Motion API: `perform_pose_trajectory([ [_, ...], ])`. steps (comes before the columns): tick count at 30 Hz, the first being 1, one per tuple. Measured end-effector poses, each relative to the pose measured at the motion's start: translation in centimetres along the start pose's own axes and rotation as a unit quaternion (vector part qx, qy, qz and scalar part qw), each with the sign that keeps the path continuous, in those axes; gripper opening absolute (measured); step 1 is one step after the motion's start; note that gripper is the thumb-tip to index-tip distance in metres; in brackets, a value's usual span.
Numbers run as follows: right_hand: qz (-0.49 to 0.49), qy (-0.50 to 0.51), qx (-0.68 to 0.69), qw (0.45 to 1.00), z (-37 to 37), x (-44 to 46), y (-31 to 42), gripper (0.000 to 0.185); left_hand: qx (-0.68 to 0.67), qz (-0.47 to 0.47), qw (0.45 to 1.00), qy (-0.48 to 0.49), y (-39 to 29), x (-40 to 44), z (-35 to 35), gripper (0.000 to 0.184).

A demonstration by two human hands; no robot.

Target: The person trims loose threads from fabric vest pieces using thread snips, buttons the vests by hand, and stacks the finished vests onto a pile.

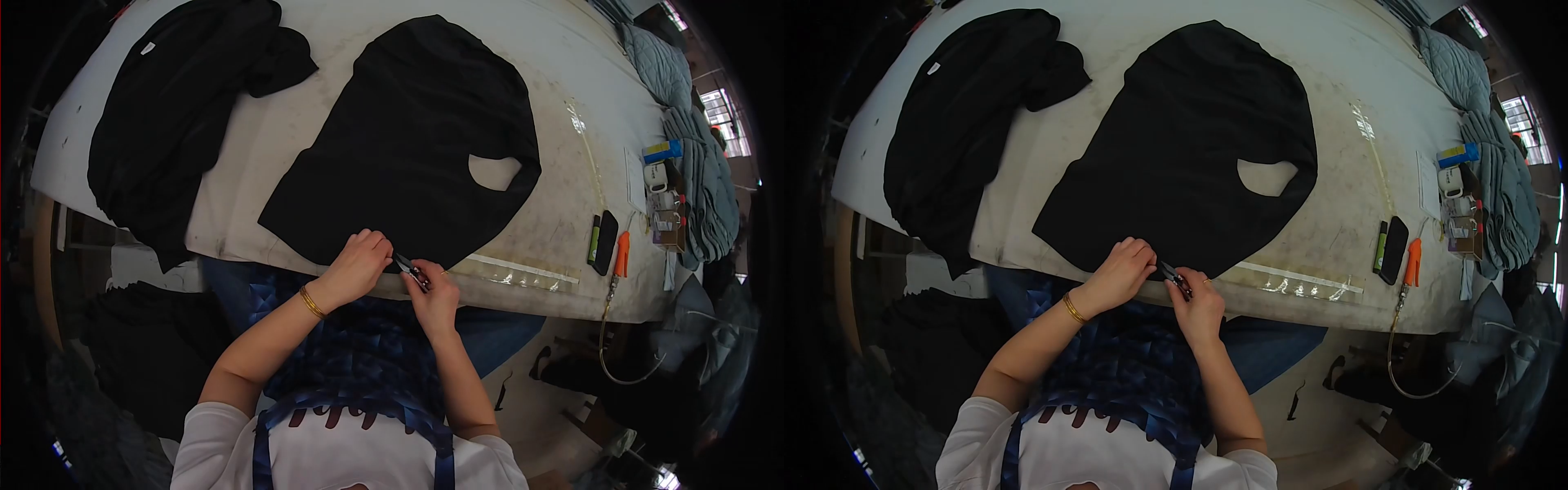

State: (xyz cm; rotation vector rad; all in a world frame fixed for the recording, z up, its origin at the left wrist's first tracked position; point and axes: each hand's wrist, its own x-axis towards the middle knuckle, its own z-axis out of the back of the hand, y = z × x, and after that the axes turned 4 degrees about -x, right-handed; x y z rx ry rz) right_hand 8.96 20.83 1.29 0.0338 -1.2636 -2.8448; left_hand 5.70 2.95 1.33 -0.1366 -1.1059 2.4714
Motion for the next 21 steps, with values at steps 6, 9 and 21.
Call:
perform_pose_trajectory([
  [6,0.002,-0.021,0.025,0.999,-0.6,0.0,-0.4,0.021,-0.055,-0.009,0.998,-0.025,0.5,-0.4,0.0,0.007],
  [9,-0.061,-0.020,0.074,0.995,-0.2,0.1,0.0,0.019,-0.112,0.011,0.990,-0.089,0.8,-1.0,0.7,0.009],
  [21,0.045,0.037,0.003,0.998,-2.6,0.8,2.8,0.022,0.061,0.020,0.979,-0.193,1.1,-3.9,4.3,0.018],
])
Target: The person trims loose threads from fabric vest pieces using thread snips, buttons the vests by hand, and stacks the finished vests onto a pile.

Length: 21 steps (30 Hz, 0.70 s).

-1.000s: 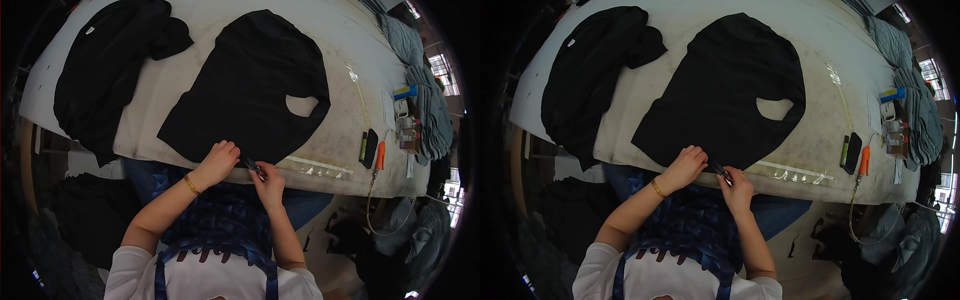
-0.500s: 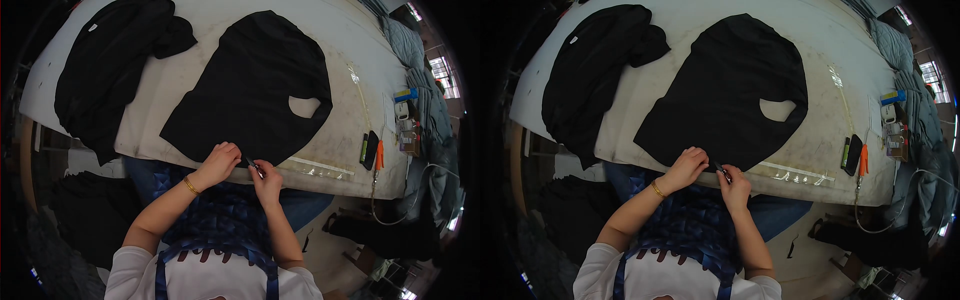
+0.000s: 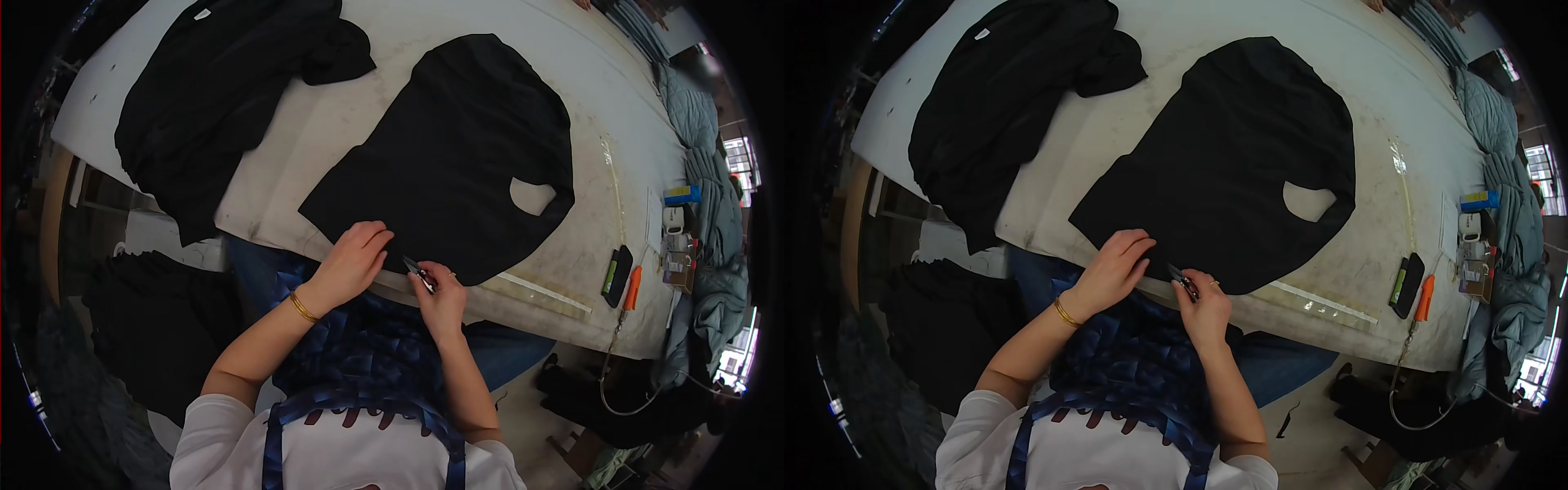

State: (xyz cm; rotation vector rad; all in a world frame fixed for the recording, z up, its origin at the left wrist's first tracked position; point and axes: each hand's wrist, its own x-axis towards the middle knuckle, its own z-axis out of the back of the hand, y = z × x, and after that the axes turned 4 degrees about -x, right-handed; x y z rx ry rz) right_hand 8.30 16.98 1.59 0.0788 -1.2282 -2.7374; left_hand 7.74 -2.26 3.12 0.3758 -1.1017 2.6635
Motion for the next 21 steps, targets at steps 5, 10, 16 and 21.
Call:
perform_pose_trajectory([
  [5,-0.023,0.018,-0.015,0.999,-0.1,-0.1,0.3,0.025,-0.025,-0.001,0.991,0.128,1.3,-0.5,-1.1,0.016],
  [10,-0.018,0.021,-0.018,0.999,-0.3,0.0,0.7,0.025,-0.041,0.016,0.991,0.125,1.7,-0.6,-1.4,0.007],
  [16,-0.021,0.008,0.005,1.000,-1.2,0.3,0.2,0.023,-0.076,0.028,0.988,0.128,1.7,-0.6,-1.1,0.006],
  [21,-0.077,-0.004,0.076,0.994,-1.0,0.4,0.2,0.019,-0.101,0.045,0.993,0.047,2.4,-0.7,-0.1,0.007],
])
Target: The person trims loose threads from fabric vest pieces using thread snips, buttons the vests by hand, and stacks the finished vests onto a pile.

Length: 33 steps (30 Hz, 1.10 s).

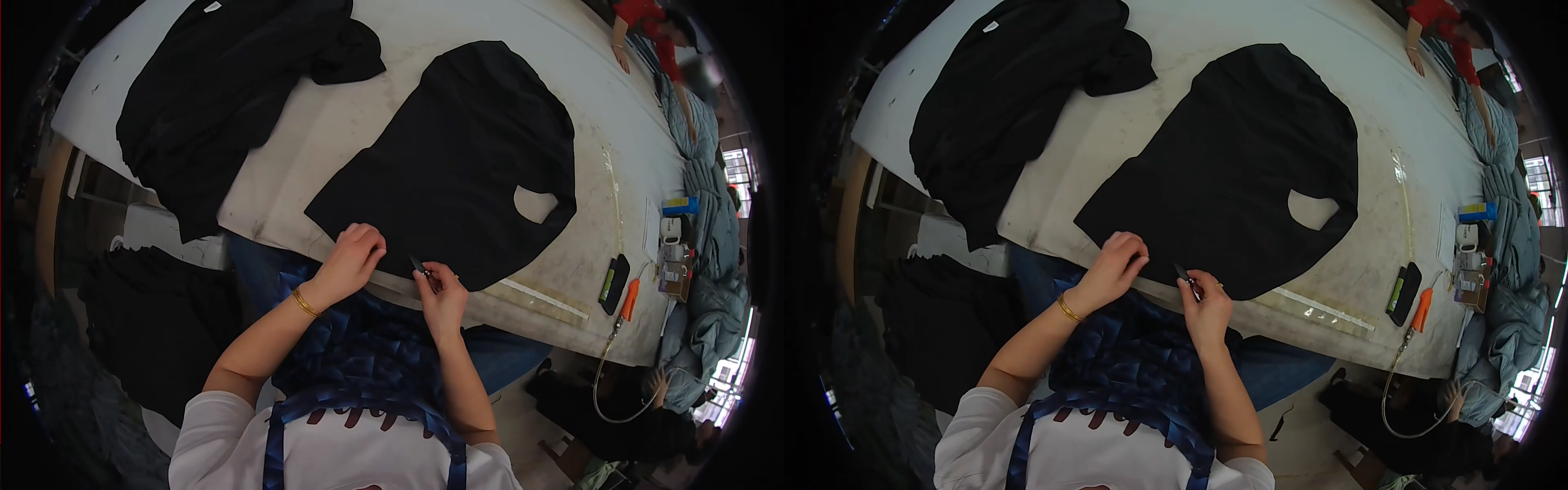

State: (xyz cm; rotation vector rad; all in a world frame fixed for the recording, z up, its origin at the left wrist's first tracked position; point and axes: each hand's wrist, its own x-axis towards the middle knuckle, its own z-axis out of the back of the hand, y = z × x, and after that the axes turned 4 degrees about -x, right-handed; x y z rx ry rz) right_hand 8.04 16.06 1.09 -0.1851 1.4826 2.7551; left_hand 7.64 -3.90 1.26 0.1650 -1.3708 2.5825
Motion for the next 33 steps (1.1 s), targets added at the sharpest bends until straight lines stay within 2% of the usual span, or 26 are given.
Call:
perform_pose_trajectory([
  [1,-0.005,0.001,-0.014,1.000,0.3,0.0,-0.1,0.019,0.007,0.006,0.997,-0.082,0.1,-0.2,0.7,0.008],
  [2,-0.010,0.003,-0.027,1.000,0.4,0.0,-0.1,0.019,0.036,0.055,0.992,-0.106,0.2,-0.6,1.6,0.009],
  [6,0.018,0.018,-0.026,0.999,-0.2,-0.1,0.6,0.020,0.116,0.125,0.982,-0.083,0.9,-2.3,3.4,0.009],
  [9,0.049,0.043,-0.026,0.998,-1.3,0.2,1.7,0.021,0.121,0.078,0.985,-0.096,-0.1,-2.2,3.3,0.010],
  [11,0.094,0.050,-0.063,0.992,-2.0,0.3,1.9,0.023,0.067,-0.002,0.993,-0.098,-1.1,-1.6,3.1,0.011],
  [15,0.080,0.072,-0.088,0.990,-2.7,0.8,2.6,0.025,0.085,0.001,0.994,-0.062,-0.2,-1.9,1.9,0.011],
  [17,0.082,0.086,-0.114,0.986,-2.9,1.0,3.0,0.025,0.078,0.034,0.996,-0.007,0.2,-1.9,2.0,0.010],
  [24,0.089,0.077,-0.104,0.988,-3.0,1.3,2.8,0.025,0.046,0.059,0.997,-0.028,0.7,-2.1,1.9,0.008],
  [33,0.092,0.085,-0.102,0.987,-3.3,1.4,3.0,0.025,0.084,0.014,0.996,-0.009,-0.5,-2.6,1.6,0.024],
])
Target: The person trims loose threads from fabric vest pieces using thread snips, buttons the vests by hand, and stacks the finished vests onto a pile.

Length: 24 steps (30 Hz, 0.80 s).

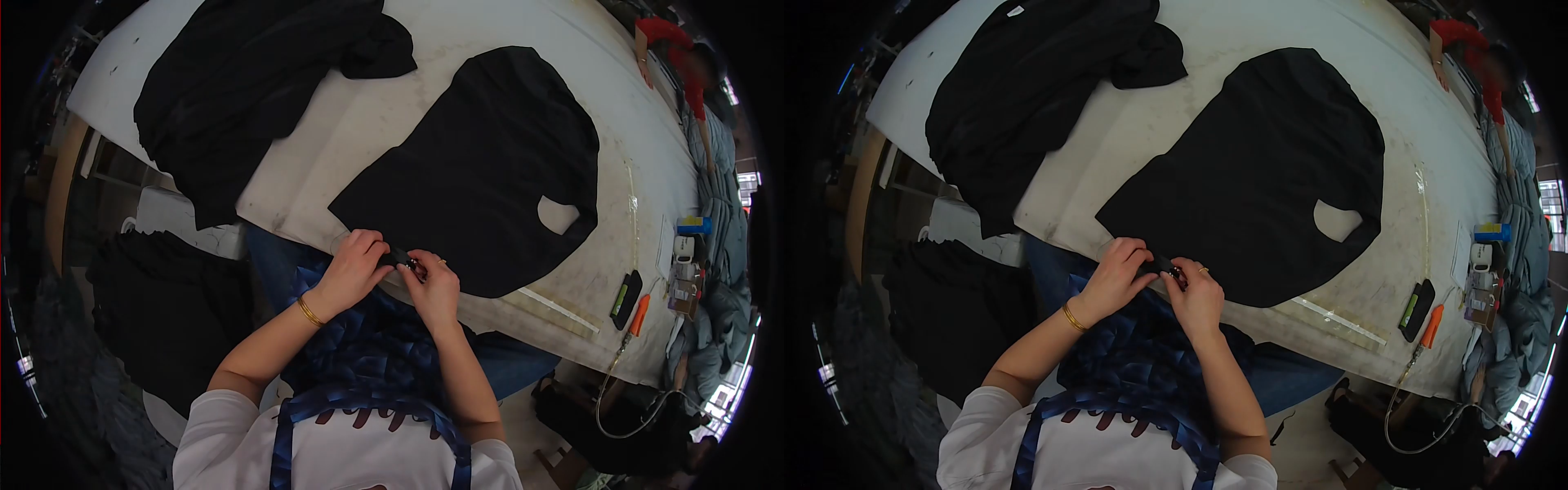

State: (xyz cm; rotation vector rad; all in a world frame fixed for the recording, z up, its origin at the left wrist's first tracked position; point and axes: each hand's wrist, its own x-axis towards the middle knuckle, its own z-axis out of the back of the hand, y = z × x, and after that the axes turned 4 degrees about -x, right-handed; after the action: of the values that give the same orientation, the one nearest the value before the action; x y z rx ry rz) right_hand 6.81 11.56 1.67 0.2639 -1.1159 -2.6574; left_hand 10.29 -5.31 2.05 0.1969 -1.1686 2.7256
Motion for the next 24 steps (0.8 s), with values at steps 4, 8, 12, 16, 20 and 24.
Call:
perform_pose_trajectory([
  [4,0.004,-0.002,-0.006,1.000,0.0,0.0,0.0,0.025,-0.015,0.002,1.000,-0.009,0.4,-0.1,-1.0,0.020],
  [8,-0.001,0.001,-0.003,1.000,0.0,0.0,0.1,0.025,-0.047,0.019,0.998,-0.033,0.4,-0.1,-1.0,0.012],
  [12,-0.005,0.002,0.000,1.000,0.0,-0.1,0.0,0.025,-0.065,0.064,0.995,-0.031,0.6,0.0,-0.4,0.008],
  [16,-0.008,0.005,0.006,1.000,0.0,0.0,0.2,0.024,-0.064,0.069,0.995,-0.045,0.7,-0.1,-0.2,0.007],
  [20,0.008,-0.004,-0.003,1.000,-0.3,-0.1,-0.2,0.023,-0.095,0.074,0.991,-0.056,1.1,-0.5,-0.2,0.007],
  [24,-0.005,0.005,-0.005,1.000,-0.2,-0.1,0.0,0.022,-0.111,0.070,0.990,-0.059,1.1,-1.3,-0.1,0.007],
])
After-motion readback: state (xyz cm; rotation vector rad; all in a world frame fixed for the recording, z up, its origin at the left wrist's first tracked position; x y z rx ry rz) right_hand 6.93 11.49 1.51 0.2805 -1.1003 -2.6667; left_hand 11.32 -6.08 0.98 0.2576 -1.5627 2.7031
